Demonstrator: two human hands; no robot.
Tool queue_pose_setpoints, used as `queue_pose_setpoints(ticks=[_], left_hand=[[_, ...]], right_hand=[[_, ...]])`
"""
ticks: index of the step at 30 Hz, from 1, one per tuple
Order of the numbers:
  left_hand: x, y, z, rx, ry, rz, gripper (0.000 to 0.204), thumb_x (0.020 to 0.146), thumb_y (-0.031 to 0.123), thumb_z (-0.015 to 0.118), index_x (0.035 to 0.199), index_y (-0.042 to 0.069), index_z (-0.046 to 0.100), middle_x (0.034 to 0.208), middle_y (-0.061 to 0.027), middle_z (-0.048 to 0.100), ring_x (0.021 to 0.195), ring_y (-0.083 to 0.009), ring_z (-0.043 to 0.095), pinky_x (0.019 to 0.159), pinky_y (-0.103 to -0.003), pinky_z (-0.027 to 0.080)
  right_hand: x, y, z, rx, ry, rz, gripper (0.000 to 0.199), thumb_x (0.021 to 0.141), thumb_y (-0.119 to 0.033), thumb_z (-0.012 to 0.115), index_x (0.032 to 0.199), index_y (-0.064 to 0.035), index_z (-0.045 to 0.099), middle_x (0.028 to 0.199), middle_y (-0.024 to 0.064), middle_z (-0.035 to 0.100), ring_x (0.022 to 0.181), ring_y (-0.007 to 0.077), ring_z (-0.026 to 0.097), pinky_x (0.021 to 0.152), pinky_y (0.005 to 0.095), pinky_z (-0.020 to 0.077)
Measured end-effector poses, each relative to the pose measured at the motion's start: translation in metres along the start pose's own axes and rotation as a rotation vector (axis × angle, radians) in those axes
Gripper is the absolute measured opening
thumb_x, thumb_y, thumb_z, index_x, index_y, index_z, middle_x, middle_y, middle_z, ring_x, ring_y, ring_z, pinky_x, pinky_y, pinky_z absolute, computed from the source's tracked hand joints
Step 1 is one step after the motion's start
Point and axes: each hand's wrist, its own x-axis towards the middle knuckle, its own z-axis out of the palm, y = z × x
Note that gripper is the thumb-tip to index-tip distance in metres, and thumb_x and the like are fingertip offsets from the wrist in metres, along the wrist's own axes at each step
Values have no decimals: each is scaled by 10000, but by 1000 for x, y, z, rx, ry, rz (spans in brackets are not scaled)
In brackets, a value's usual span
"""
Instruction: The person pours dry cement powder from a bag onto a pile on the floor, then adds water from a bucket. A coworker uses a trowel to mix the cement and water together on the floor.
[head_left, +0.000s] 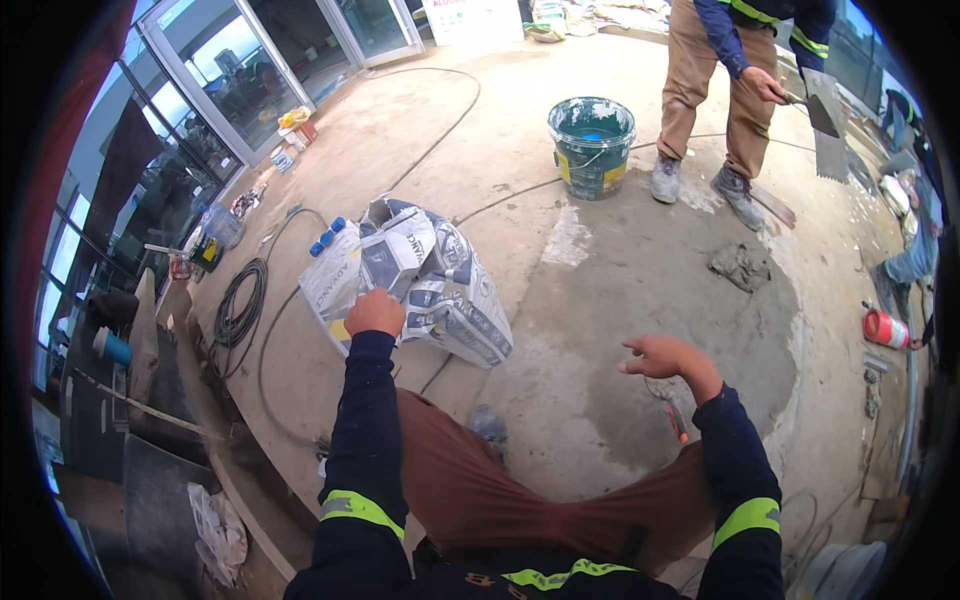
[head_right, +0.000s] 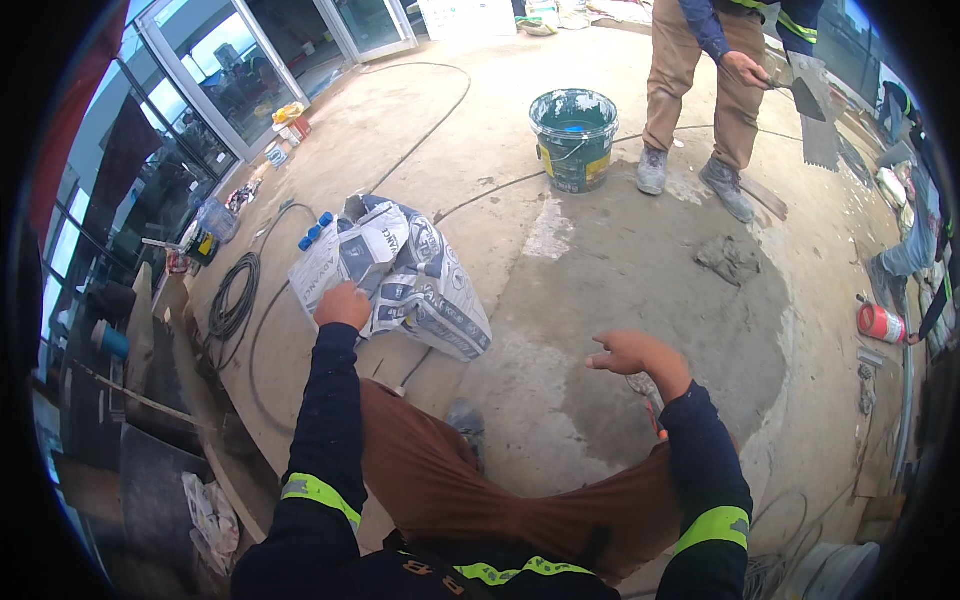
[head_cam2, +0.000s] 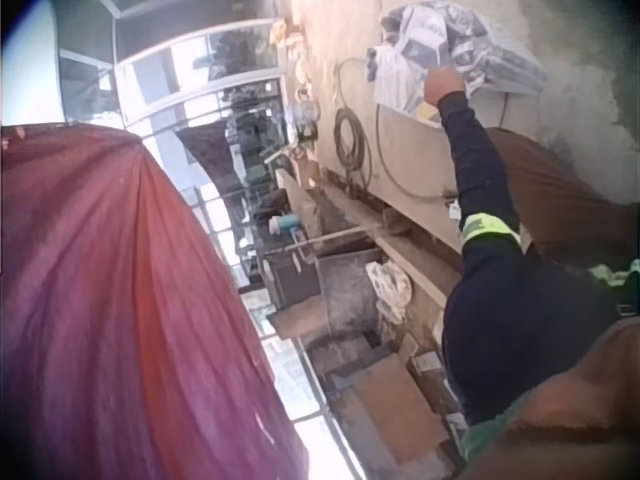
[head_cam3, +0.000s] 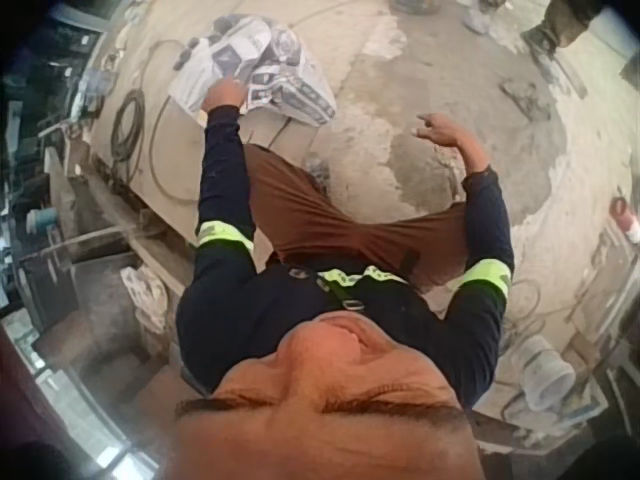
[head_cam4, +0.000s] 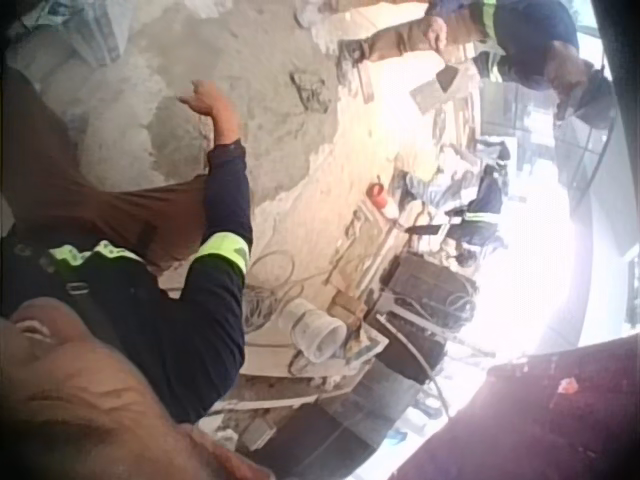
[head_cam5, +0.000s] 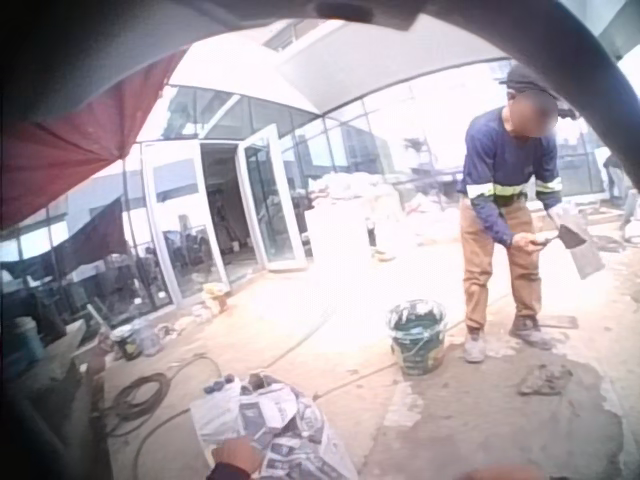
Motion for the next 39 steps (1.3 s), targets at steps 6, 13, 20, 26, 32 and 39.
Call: queue_pose_setpoints(ticks=[6,13,20,26,32,39], left_hand=[[8,-28,3,-295,169,-60,390,886,362,577,1061,42,716,1082,-208,703,1008,-420,657,897,-477,510],[25,4,0,-586,302,-26,390,905,348,562,997,7,727,1021,-250,699,1007,-431,652,894,-456,502],[53,14,29,-936,161,-123,570,866,428,672,1087,-97,690,1034,-262,705,975,-348,683,872,-409,516],[46,36,31,-1655,-108,-209,304,971,285,601,926,-15,632,797,-36,587,737,-136,564,645,-326,469],[47,74,39,-1819,-100,-103,185,1003,238,583,985,56,613,856,9,579,740,-112,596,615,-292,488],[31,108,35,-1790,-63,85,262,1021,231,550,1042,-13,644,879,31,551,836,-76,475,747,-267,406]], right_hand=[[76,-110,9,-51,65,-241,678,912,-490,614,1396,-28,506,1271,241,619,1177,407,584,981,456,470],[139,-241,41,117,542,-268,648,825,-442,723,1285,-54,481,1088,236,607,983,415,653,809,497,530],[182,-275,53,164,694,-213,621,773,-480,771,1142,-46,524,1063,205,607,857,391,692,695,478,551],[210,-264,65,73,860,-305,278,911,-326,601,877,-52,634,806,156,651,704,356,681,573,487,521],[214,-248,69,87,786,-294,285,913,-298,566,839,-37,651,800,175,673,664,368,680,575,489,527],[202,-235,74,149,845,-338,258,892,-252,566,778,-34,644,728,169,676,632,373,672,555,488,524]])
